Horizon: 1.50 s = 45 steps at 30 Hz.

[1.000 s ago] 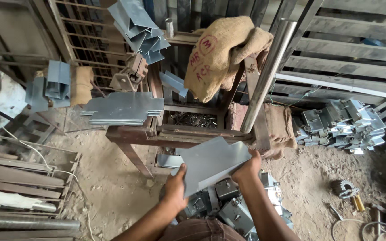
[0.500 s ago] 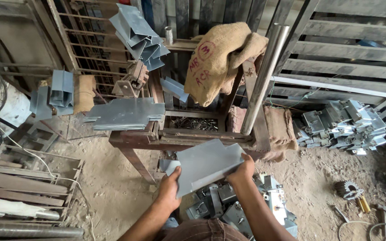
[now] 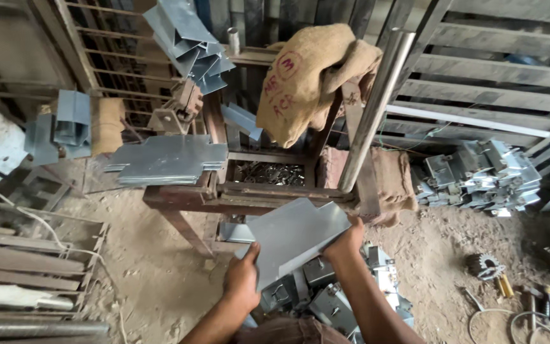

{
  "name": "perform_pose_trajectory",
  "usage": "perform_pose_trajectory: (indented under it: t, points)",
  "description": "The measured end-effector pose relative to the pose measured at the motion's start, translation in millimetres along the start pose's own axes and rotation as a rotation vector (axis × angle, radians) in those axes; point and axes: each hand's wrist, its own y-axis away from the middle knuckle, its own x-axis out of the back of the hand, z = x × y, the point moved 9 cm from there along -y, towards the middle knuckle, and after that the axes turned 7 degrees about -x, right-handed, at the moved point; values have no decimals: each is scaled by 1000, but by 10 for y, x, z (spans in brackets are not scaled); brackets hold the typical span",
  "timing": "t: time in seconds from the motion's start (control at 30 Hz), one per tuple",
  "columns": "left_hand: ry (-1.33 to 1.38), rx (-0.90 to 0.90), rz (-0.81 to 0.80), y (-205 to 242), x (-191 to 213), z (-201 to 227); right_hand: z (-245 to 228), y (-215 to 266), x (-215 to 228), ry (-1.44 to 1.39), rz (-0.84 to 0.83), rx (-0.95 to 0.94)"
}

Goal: The person operates a manual metal bending machine to fold rectangular metal sheets. They repeatedly place a sheet into the machine, pull a lever to bend the metal, and remove the finished piece to place it on a stack. The process is performed one sheet at a time in a repetitive cycle.

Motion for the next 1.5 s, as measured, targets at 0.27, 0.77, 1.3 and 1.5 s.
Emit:
perform_pose_trajectory:
  t: [0.27, 0.77, 1.3, 1.5]
  points:
    - [-55, 16, 45, 131, -127, 67, -41, 68, -83, 17, 0, -93]
    - [39, 91, -140, -506, -104, 88, 112, 136, -121, -11, 129, 1]
    - [-83, 11, -80, -746, -179, 145, -54, -553, 89, 44, 62, 38]
    - [-318, 273, -192, -1379, -107, 194, 137, -889, 334, -114, 39, 14]
